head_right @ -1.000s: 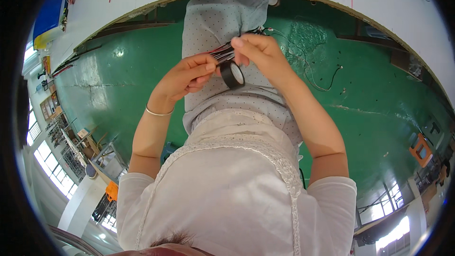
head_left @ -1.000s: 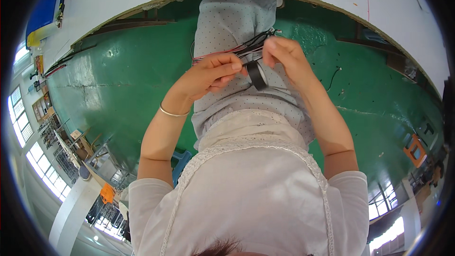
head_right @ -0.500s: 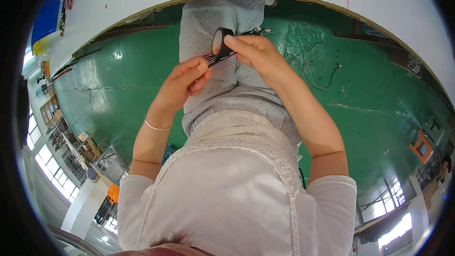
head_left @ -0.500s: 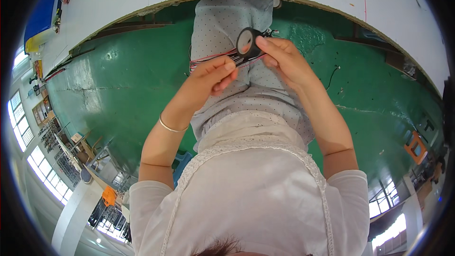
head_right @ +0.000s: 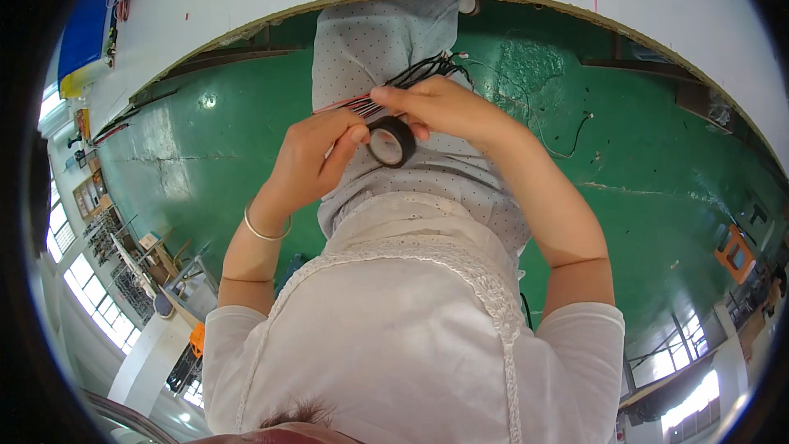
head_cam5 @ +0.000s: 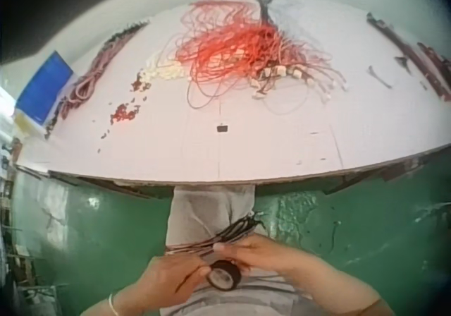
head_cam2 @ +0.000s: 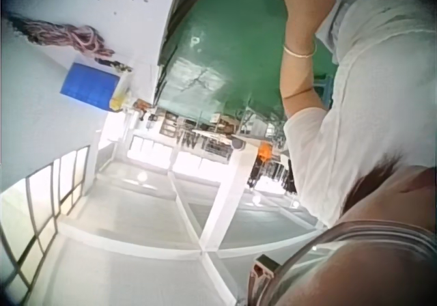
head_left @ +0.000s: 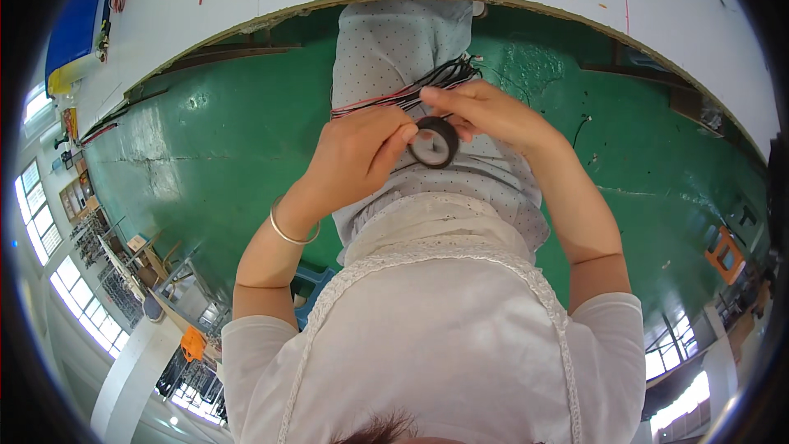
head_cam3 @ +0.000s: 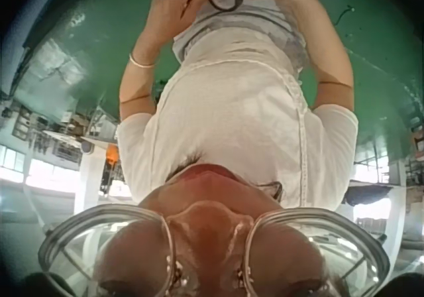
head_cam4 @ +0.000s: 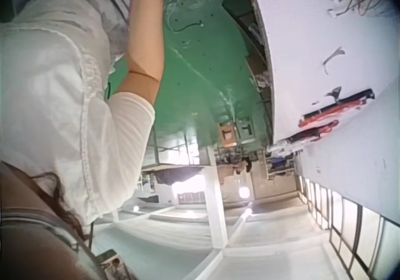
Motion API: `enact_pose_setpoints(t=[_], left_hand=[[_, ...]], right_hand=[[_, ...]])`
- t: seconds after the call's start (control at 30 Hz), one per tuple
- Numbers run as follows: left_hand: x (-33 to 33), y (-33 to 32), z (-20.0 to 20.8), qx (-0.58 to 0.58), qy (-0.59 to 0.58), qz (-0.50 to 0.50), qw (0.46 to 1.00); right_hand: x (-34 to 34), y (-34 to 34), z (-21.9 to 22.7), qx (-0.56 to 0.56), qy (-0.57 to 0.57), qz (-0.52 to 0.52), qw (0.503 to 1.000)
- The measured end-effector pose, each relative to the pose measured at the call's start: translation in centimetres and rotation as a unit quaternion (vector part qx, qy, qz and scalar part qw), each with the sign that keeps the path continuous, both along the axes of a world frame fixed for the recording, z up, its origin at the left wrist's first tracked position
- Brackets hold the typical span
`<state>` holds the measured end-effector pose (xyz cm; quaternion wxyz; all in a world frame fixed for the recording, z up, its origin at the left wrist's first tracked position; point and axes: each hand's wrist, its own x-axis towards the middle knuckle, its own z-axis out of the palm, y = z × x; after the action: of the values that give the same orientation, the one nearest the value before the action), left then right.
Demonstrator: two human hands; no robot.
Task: Assembling and taping wire harnesses at a manual workstation.
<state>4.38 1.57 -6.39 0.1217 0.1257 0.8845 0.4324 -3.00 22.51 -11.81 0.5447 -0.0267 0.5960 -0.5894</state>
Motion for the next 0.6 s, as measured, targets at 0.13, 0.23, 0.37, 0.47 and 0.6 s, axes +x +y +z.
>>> enact_pose_setpoints(t=[0.13,0.23,0.37,0.47,0.6], left_hand=[[-0.6,0.1,0.2,-0.207,0.228,-0.071,0.949],[0.2,2.6,-1.1,-0.317,0.266,0.014,0.91],[-0.2,3.8,-3.0,-0.285,0.206,0.065,0.934],[-0.6,4.1,-3.0,-0.226,0.198,0.081,0.95],[-0.7,3.9,-2.4,-0.047,0.039,0.16,0.985]], right_hand=[[0.6,-1.2,-1.2,-0.032,0.024,-0.014,0.999],[1.2,-1.9,-0.8,-0.03,0.008,-0.124,0.992],[2.0,-2.6,-0.8,-0.028,0.01,-0.247,0.969],[2.2,-2.4,-1.2,-0.047,0.017,-0.31,0.949],[2.2,-2.1,-1.2,-0.058,0.042,-0.385,0.92]])
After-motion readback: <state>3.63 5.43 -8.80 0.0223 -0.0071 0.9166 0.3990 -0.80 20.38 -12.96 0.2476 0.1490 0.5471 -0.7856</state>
